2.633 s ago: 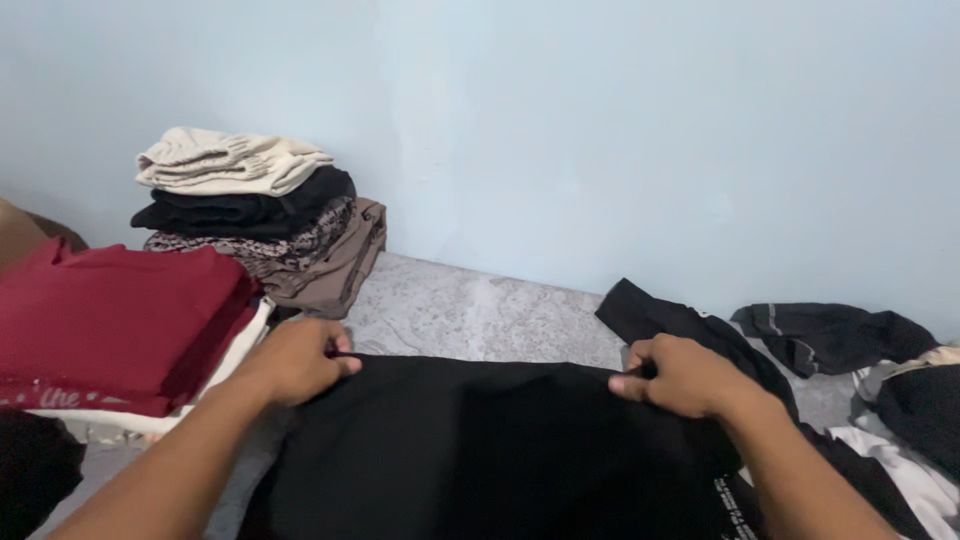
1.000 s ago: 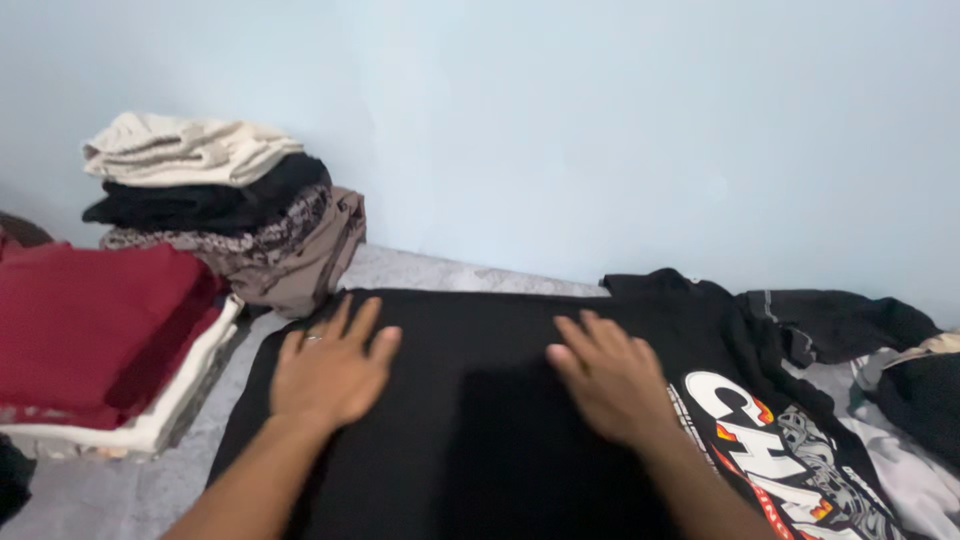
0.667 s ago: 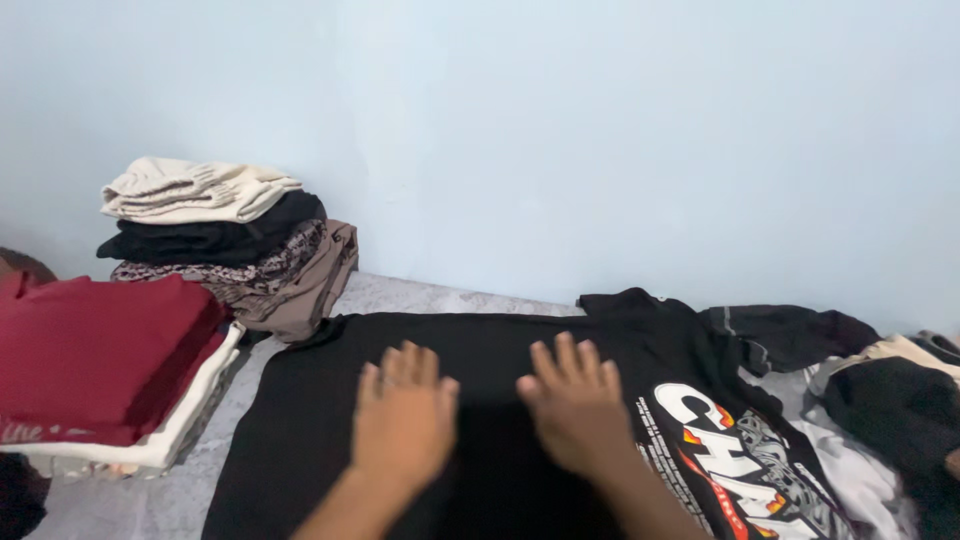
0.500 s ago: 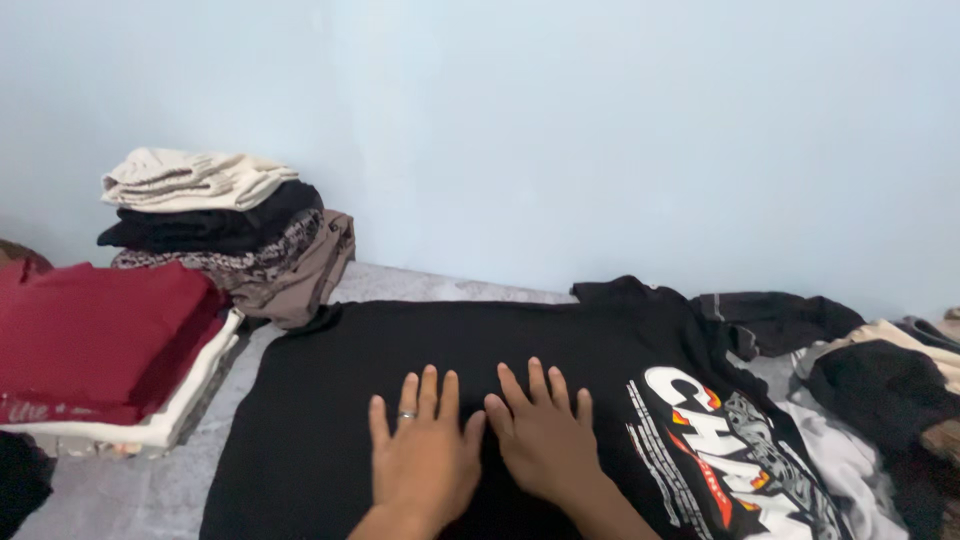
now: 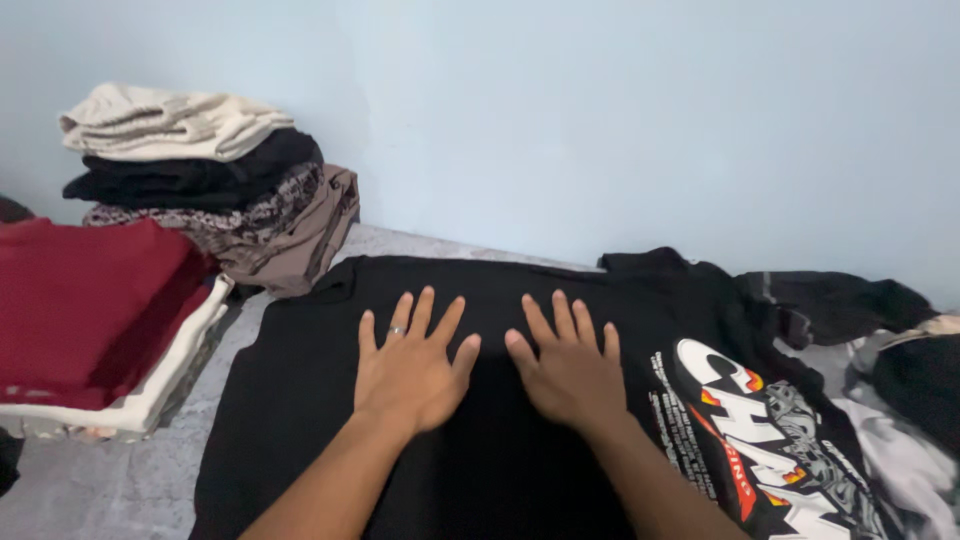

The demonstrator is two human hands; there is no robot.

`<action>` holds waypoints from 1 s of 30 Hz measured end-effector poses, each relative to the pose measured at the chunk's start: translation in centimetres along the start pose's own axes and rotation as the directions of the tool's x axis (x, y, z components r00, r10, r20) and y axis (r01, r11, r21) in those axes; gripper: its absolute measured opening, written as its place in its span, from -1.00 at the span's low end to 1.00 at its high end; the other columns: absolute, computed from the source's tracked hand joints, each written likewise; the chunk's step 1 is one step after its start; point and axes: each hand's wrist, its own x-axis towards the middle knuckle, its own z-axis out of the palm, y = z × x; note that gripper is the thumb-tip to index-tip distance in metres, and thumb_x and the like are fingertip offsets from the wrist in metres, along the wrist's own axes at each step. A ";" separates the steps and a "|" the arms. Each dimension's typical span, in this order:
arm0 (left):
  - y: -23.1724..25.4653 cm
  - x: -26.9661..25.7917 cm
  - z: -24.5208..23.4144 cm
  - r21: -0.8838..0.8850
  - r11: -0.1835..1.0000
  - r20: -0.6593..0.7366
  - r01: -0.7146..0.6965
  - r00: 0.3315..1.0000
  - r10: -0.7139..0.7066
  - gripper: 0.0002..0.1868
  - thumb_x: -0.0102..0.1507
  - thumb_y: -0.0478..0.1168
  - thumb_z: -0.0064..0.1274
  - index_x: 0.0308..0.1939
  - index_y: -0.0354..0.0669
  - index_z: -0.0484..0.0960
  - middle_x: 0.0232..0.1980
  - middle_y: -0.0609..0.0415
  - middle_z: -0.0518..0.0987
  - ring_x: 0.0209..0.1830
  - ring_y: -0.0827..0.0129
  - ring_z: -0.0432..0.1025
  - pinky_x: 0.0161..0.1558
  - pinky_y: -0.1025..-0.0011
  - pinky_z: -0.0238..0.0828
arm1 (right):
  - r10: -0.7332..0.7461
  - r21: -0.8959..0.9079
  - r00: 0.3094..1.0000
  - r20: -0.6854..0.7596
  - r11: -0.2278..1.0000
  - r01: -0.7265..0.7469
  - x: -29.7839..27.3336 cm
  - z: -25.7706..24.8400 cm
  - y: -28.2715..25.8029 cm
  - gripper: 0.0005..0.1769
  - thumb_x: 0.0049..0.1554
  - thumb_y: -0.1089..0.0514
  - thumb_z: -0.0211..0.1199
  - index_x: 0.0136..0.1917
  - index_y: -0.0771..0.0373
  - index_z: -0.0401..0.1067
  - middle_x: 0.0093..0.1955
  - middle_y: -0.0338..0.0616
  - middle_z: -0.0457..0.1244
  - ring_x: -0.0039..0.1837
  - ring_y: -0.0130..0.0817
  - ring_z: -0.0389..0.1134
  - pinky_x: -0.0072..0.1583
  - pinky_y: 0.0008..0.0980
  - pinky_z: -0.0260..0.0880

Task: The person folds a red garment and places it on a stack, then picks up a black t-shirt, turns it inside out, and folds it on the same surface. The actions are performed by hand on a flat surface with other folded clothes nearby.

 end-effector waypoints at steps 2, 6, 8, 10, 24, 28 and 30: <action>-0.3 1.0 0.3 0.001 1.000 -0.006 -0.002 1.000 0.002 -0.30 0.35 0.29 -0.50 0.57 0.33 -0.06 0.66 0.14 -0.19 0.65 0.24 -0.36 0.52 -0.07 -0.58 | -0.009 0.001 1.000 -0.007 1.000 0.009 1.1 0.1 0.2 -0.20 0.22 -0.46 -0.31 0.64 -0.23 -0.15 0.70 -0.14 -0.29 0.70 -0.14 -0.37 0.54 0.15 -0.45; -0.5 1.7 1.0 -0.007 1.000 -0.037 -0.009 0.999 0.008 -0.27 0.35 0.27 -0.47 0.60 0.29 -0.02 0.68 0.10 -0.17 0.63 0.21 -0.34 0.50 -0.08 -0.56 | -0.039 -0.014 0.999 -0.030 0.999 0.039 2.0 0.2 0.2 -0.18 0.22 -0.47 -0.30 0.64 -0.18 -0.15 0.69 -0.08 -0.27 0.69 -0.11 -0.36 0.54 0.17 -0.43; -0.4 1.6 1.3 -0.002 0.999 -0.147 -0.045 0.988 0.044 -0.31 0.35 0.24 -0.39 0.53 0.15 0.13 0.63 -0.01 -0.03 0.60 0.15 -0.21 0.48 -0.08 -0.45 | -0.115 0.015 0.991 -0.067 0.993 0.116 1.5 0.1 0.2 -0.19 0.24 -0.44 -0.25 0.64 -0.13 -0.10 0.68 0.00 -0.24 0.68 -0.04 -0.32 0.54 0.16 -0.39; -0.2 0.8 1.6 0.034 0.995 -0.325 -0.095 0.940 0.101 -0.37 0.38 0.19 -0.26 0.39 -0.08 0.37 0.50 -0.19 0.21 0.54 0.07 0.02 0.46 -0.06 -0.24 | -0.195 0.032 0.978 -0.073 0.980 0.198 0.2 -0.3 0.2 -0.22 0.25 -0.41 -0.19 0.62 -0.10 -0.04 0.67 0.06 -0.22 0.68 0.00 -0.29 0.54 0.16 -0.37; 1.3 -13.7 1.6 0.049 0.994 -0.061 -0.093 0.993 0.096 -0.32 0.37 0.24 -0.35 0.48 0.01 0.21 0.56 -0.08 0.12 0.61 0.04 -0.13 0.47 -0.20 -0.32 | -0.278 0.118 0.959 0.056 0.956 0.270 -16.3 -2.5 1.4 -0.26 0.27 -0.38 -0.08 0.62 -0.15 0.00 0.68 0.09 -0.25 0.68 0.07 -0.32 0.53 0.21 -0.42; 1.3 -17.8 0.5 0.090 0.992 0.136 0.089 0.986 -0.101 -0.20 0.38 0.36 -0.50 0.61 0.12 -0.08 0.67 -0.03 -0.18 0.69 0.05 -0.42 0.52 -0.26 -0.57 | -0.178 0.044 0.975 0.132 0.984 0.173 -20.4 -4.3 2.0 -0.21 0.25 -0.44 -0.14 0.63 -0.17 -0.06 0.70 0.04 -0.29 0.71 -0.01 -0.36 0.54 0.28 -0.47; 1.0 -19.5 0.1 0.112 0.979 0.153 0.173 0.970 -0.189 -0.17 0.37 0.40 -0.51 0.63 0.16 -0.14 0.69 0.03 -0.24 0.70 0.03 -0.45 0.52 -0.28 -0.61 | -0.100 -0.041 0.981 0.163 0.993 0.108 -22.4 -5.4 2.1 -0.16 0.22 -0.49 -0.17 0.64 -0.18 -0.10 0.72 -0.01 -0.30 0.72 -0.07 -0.37 0.56 0.28 -0.46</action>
